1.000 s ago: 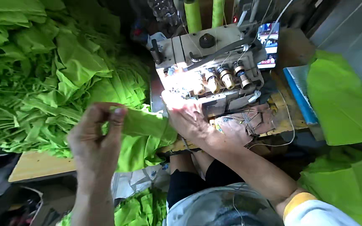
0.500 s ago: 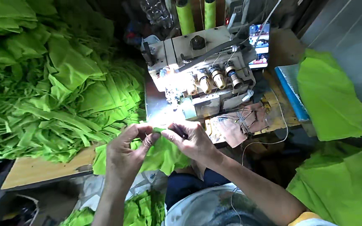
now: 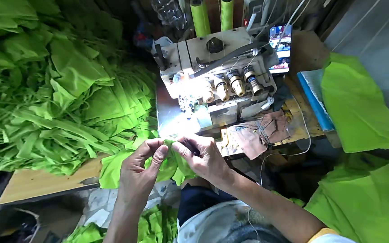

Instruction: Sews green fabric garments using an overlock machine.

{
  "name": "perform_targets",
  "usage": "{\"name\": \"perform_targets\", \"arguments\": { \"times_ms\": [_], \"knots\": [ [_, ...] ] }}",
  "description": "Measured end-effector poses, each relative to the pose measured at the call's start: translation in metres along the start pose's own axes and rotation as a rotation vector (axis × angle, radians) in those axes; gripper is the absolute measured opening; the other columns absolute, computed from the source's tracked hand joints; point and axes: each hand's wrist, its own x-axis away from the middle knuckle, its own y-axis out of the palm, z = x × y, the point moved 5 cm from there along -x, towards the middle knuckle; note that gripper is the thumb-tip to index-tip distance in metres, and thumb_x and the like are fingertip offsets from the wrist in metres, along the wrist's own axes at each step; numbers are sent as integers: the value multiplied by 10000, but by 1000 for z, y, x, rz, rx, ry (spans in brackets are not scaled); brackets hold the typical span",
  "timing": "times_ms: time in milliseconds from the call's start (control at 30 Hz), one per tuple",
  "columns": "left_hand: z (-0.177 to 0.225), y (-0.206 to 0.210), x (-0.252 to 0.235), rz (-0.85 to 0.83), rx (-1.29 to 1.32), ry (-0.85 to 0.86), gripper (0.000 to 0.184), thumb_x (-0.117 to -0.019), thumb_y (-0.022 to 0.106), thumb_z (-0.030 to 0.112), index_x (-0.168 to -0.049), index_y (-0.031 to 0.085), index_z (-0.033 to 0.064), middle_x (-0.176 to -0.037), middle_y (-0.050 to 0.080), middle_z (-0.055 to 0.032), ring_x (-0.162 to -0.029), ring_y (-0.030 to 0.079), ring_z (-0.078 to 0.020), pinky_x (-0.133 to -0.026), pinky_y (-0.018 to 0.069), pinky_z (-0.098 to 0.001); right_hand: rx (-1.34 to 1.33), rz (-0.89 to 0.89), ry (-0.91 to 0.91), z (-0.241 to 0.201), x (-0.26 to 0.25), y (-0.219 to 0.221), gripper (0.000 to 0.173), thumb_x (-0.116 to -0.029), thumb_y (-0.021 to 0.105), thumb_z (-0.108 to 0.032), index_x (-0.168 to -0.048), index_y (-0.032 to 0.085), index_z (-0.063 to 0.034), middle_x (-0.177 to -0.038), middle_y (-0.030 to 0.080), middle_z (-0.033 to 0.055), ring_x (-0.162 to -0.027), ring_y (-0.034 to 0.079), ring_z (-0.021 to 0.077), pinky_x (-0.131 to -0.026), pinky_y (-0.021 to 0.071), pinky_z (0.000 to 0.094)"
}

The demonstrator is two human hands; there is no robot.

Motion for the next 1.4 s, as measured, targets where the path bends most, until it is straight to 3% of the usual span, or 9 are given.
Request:
{"name": "perform_targets", "arguments": {
  "times_ms": [133, 267, 433, 533, 633, 800, 1000, 1133, 1400],
  "knots": [
    [3, -3, -2, 53, 72, -15, 109, -1002, 612, 247, -1023, 693, 176, -959, 695, 152, -904, 658, 34, -839, 550, -170, 43, -11, -39, -4, 1, 0, 151, -948, 657, -78, -995, 745, 36, -780, 705, 104, -672, 628, 86, -646, 510, 210],
    [4, -4, -6, -53, 109, 24, 170, -1034, 556, 347, -1061, 669, 223, -1198, 684, 120, -1049, 653, 2, -885, 547, -184, 16, -24, -66, -4, 2, 2, 162, -959, 650, -70, -1040, 743, 34, -787, 696, 93, -670, 601, 65, -645, 500, 194],
    [0, -7, -14, -107, -17, -17, 100, -1023, 544, 250, -1032, 615, 179, -855, 618, 144, -771, 609, 61, -713, 528, -136, 63, -36, -25, 4, 2, 0, 151, -943, 693, -122, -976, 744, 16, -730, 659, 70, -615, 567, 79, -589, 484, 227],
    [10, -22, -30, -50, -133, 61, 115, -1010, 600, 129, -1071, 640, 40, -902, 637, 56, -760, 587, 46, -703, 508, -141, 83, -143, 101, 15, 5, 4, 116, -941, 687, -128, -901, 706, -20, -749, 636, 40, -640, 574, 71, -590, 492, 235],
    [19, -35, -49, -36, -63, 182, 101, -995, 640, 122, -1060, 641, 45, -906, 654, 80, -799, 614, 49, -748, 529, -146, 43, -163, 112, 6, 12, 2, 185, -987, 650, -189, -840, 659, -76, -643, 532, -50, -544, 465, -31, -497, 382, 135],
    [6, -11, -38, -160, -77, 188, 100, -982, 651, 120, -1053, 661, 50, -934, 683, 39, -837, 637, 30, -776, 539, -149, 41, -258, 301, 32, 40, -8, 154, -988, 658, -200, -894, 704, -88, -693, 605, -53, -589, 532, -31, -537, 443, 152],
    [-3, 11, -15, -201, -74, 197, 103, -981, 666, 113, -1047, 668, 34, -941, 691, 2, -860, 650, 1, -811, 543, -167, 296, -133, -42, 1, 11, -18, 293, -1028, 632, -224, -1218, 668, -4, -1002, 698, 59, -712, 576, 5, -612, 478, 148],
    [4, 12, -10, -236, -123, 224, 80, -978, 661, 82, -1027, 662, 18, -925, 680, -14, -829, 638, -1, -779, 526, -148, 255, -150, -37, 10, -10, -19, 138, -1018, 622, -140, -1017, 693, -22, -803, 640, 15, -652, 563, -8, -589, 468, 137],
    [3, 17, -6, -265, -70, 262, 99, -983, 654, 70, -1045, 664, -6, -950, 687, -32, -860, 654, -15, -814, 549, -168, 139, -283, 0, 7, -7, -29, 165, -1017, 618, -129, -1128, 684, -27, -890, 672, 16, -583, 542, 0, -479, 461, 154]
  ]
}}
